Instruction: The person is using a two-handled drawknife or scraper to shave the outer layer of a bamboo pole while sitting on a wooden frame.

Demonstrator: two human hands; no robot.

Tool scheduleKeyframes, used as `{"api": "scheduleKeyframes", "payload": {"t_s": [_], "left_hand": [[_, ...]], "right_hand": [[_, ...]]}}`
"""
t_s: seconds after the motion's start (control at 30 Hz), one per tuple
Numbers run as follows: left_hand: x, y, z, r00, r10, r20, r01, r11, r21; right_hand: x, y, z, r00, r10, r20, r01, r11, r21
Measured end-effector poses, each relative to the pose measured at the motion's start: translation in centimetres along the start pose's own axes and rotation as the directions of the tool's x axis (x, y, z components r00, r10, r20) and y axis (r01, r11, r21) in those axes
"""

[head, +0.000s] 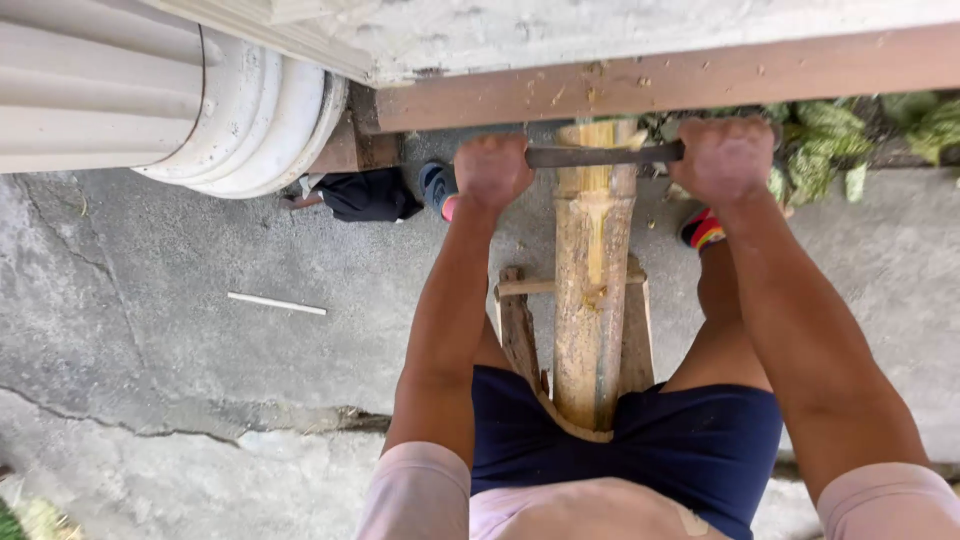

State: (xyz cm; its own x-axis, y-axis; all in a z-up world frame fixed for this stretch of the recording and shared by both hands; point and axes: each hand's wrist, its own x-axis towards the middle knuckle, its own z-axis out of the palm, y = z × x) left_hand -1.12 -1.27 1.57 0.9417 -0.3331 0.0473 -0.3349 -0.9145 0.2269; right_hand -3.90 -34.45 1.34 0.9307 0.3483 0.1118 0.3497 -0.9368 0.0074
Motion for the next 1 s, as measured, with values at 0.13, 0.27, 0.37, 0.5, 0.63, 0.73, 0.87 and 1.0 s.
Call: {"api": "scheduleKeyframes", "payload": {"t_s": [0.13, 0.27, 0.37, 0.5, 0.63, 0.73, 0.87, 1.0], "left_hand": [[-2.4, 0.3, 0.0, 0.995, -0.049, 0.088, 0.048, 0.999, 0.019], [-10.5, 3.4, -0.9, 0.993, -0.056, 0.104, 0.066, 0.993, -0.095], [-15.6, 5.4, -1.5, 0.986, -0.083, 0.146, 0.101, 0.987, -0.126], [-18.1, 6.4, -1.7, 0.989, -0.081, 0.126, 0.103, 0.979, -0.178], [-14.5, 4.6, -0.5, 0.979, -0.087, 0.186, 0.125, 0.972, -0.201], [-7.1, 1.6, 1.4, 0.991, -0.113, 0.073, 0.121, 0.985, -0.121], [1.9, -1.0, 1.2, 0.979, -0.094, 0.183, 0.112, 0.989, -0.093], [1.5, -0.4, 0.5, 0.982, -0.082, 0.17, 0.099, 0.991, -0.09]], "right_hand": [[-1.3, -0.7, 0.0, 0.998, 0.015, 0.069, -0.017, 1.0, 0.022], [-8.2, -3.6, -1.0, 0.997, 0.008, 0.077, -0.011, 0.999, 0.039], [-11.9, -6.0, -4.5, 0.993, 0.007, 0.117, -0.021, 0.992, 0.124], [-14.0, -7.4, -6.3, 0.999, 0.036, 0.028, -0.042, 0.964, 0.262], [-11.1, -4.9, -3.1, 0.998, -0.028, 0.064, 0.016, 0.983, 0.18], [-4.3, -1.7, -1.3, 0.989, -0.008, 0.148, -0.005, 0.996, 0.091], [2.7, 0.7, -1.3, 0.997, -0.045, 0.058, 0.051, 0.992, -0.113], [1.0, 1.3, 0.6, 0.997, -0.009, 0.079, 0.012, 0.999, -0.044]]}}
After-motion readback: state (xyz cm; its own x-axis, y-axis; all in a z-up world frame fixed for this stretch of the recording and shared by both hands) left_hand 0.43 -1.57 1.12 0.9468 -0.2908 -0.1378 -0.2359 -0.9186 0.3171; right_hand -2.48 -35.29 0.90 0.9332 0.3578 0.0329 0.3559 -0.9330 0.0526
